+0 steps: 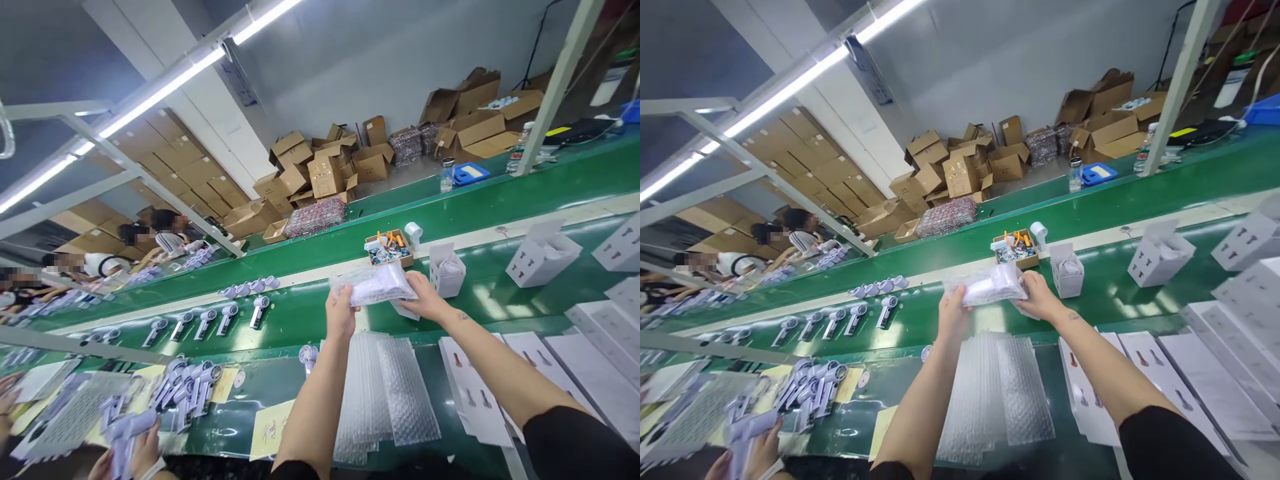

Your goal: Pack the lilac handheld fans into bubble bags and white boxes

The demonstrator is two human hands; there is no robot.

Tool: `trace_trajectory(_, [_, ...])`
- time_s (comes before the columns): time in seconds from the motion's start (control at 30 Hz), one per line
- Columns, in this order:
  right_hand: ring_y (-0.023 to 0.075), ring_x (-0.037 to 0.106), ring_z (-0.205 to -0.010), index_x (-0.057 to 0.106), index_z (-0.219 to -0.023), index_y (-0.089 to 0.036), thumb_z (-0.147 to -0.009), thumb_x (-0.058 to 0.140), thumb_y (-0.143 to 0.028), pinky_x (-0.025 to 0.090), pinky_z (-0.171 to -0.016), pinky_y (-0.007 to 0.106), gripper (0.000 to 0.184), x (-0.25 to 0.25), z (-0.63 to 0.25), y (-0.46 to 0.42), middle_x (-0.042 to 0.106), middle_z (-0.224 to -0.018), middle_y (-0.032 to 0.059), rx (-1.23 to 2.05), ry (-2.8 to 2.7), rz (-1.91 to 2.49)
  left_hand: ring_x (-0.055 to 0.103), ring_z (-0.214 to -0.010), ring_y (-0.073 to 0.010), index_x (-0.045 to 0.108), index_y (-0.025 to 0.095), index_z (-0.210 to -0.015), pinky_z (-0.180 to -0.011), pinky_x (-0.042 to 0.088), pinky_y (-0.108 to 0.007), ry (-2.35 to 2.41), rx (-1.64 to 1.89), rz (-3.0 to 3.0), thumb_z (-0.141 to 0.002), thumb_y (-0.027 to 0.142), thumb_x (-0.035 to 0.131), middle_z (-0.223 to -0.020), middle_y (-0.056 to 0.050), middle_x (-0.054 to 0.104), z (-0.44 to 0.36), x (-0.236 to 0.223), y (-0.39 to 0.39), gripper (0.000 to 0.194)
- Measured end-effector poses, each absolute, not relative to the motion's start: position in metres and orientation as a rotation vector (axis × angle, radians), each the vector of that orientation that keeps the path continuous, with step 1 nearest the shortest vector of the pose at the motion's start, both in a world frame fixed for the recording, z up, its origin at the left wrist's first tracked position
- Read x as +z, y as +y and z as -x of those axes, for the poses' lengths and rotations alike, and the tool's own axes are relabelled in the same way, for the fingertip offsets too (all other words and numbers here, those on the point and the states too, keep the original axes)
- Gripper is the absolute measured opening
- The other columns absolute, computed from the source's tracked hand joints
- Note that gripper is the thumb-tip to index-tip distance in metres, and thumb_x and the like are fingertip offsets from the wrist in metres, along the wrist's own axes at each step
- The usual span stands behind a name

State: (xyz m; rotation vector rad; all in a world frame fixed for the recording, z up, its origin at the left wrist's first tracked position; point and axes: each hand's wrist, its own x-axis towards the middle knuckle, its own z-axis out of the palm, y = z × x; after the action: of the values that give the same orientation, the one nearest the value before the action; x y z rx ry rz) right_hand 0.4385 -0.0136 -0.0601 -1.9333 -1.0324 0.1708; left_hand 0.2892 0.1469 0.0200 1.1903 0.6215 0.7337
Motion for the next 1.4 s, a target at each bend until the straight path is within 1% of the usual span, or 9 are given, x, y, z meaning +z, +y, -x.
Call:
trace_trajectory(0.17, [0.0247,0.047,-0.108,0.048,-0.101,-0.02,-0.061,0.07,-0.029,0.041,-0.093,0.038,0.047,-0.081,-0.485,0.013,0.047,-0.112,0.0088,0.331,-1.082,1.844,0.055,-0.063,-0.0113,0.054,0.015,-0.086,-0.046,0.045,-0.02,0.796,0.798,-1.546,-0.07,0.043,0.064,-0.077,-0.001,0.057,-0.331,-0.015,0.154,0.034])
trace_trajectory(0.33, [0.0264,0.049,-0.107,0.053,-0.106,-0.019,-0.055,0.075,-0.032,0.041,-0.093,0.039,0.057,-0.094,-0.501,0.003,0.051,-0.11,0.0073,0.399,-1.066,1.791,0.057,-0.068,-0.0128,0.056,0.018,-0.084,-0.053,0.048,-0.021,0.771,0.729,-1.767,-0.071,0.045,0.064,-0.078,-0.001,0.059,-0.323,-0.025,0.145,0.03])
trace_trajectory(0.5, [0.0255,0.054,-0.1,0.054,-0.119,-0.025,-0.048,0.079,-0.033,0.042,-0.093,0.039,0.075,-0.091,-0.508,-0.017,0.053,-0.111,0.005,0.551,-1.001,1.71,0.052,-0.054,-0.0088,0.054,0.016,-0.089,-0.041,0.039,-0.017,0.769,0.734,-1.238,-0.066,0.045,0.07,-0.073,0.001,0.057,-0.334,-0.024,0.138,0.041])
trace_trajectory(0.6, [0.0256,0.053,-0.103,0.055,-0.117,-0.026,-0.049,0.078,-0.03,0.043,-0.093,0.038,0.072,-0.09,-0.508,-0.024,0.053,-0.116,0.0046,0.602,-0.948,1.663,0.051,-0.053,-0.008,0.055,0.015,-0.091,-0.038,0.035,-0.016,0.791,0.678,-1.096,-0.061,0.044,0.073,-0.075,0.0,0.057,-0.341,-0.028,0.139,0.046])
trace_trajectory(0.77, [0.0246,0.051,-0.107,0.054,-0.107,-0.024,-0.057,0.071,-0.026,0.041,-0.095,0.038,0.053,-0.094,-0.503,-0.028,0.052,-0.118,0.0055,0.644,-0.953,1.707,0.051,-0.06,-0.0118,0.053,0.017,-0.081,-0.05,0.046,-0.023,0.901,0.752,-1.665,-0.073,0.04,0.063,-0.07,0.001,0.051,-0.336,-0.032,0.134,0.026])
trace_trajectory(0.93, [0.0251,0.049,-0.111,0.049,-0.115,-0.023,-0.057,0.071,-0.023,0.039,-0.097,0.039,0.062,-0.101,-0.501,-0.023,0.05,-0.123,0.0074,0.555,-0.981,1.737,0.052,-0.088,-0.0226,0.055,0.018,-0.08,-0.08,0.046,-0.036,0.796,0.814,-2.569,-0.076,0.017,0.054,-0.086,-0.009,0.053,-0.368,-0.023,0.106,0.004])
trace_trajectory(1.13, [0.0282,0.051,-0.109,0.051,-0.112,-0.021,-0.054,0.074,-0.024,0.041,-0.095,0.043,0.062,-0.103,-0.501,-0.032,0.054,-0.116,0.0081,0.516,-0.925,1.702,0.051,-0.093,-0.0263,0.055,0.013,-0.099,-0.078,0.045,-0.037,0.502,0.114,-2.874,-0.08,0.017,0.051,-0.099,-0.015,0.054,-0.419,-0.031,0.08,0.019])
trace_trajectory(1.23, [0.0265,0.053,-0.106,0.049,-0.11,-0.023,-0.057,0.073,-0.025,0.045,-0.09,0.041,0.058,-0.104,-0.502,-0.047,0.055,-0.112,0.0061,0.558,-0.84,1.66,0.048,-0.105,-0.0294,0.047,0.013,-0.12,-0.084,0.043,-0.042,0.385,0.024,-2.828,-0.084,0.027,0.052,-0.109,-0.017,0.055,-0.404,-0.046,0.073,0.04])
trace_trajectory(1.4, [0.0247,0.056,-0.099,0.052,-0.104,-0.024,-0.056,0.074,-0.022,0.048,-0.088,0.039,0.053,-0.091,-0.499,-0.052,0.059,-0.105,0.0044,0.594,-0.766,1.633,0.026,-0.129,-0.0368,0.043,0.021,-0.129,-0.1,0.018,-0.064,0.098,0.054,-2.991,-0.082,0.017,0.051,-0.116,-0.013,0.058,-0.37,-0.053,0.056,0.048])
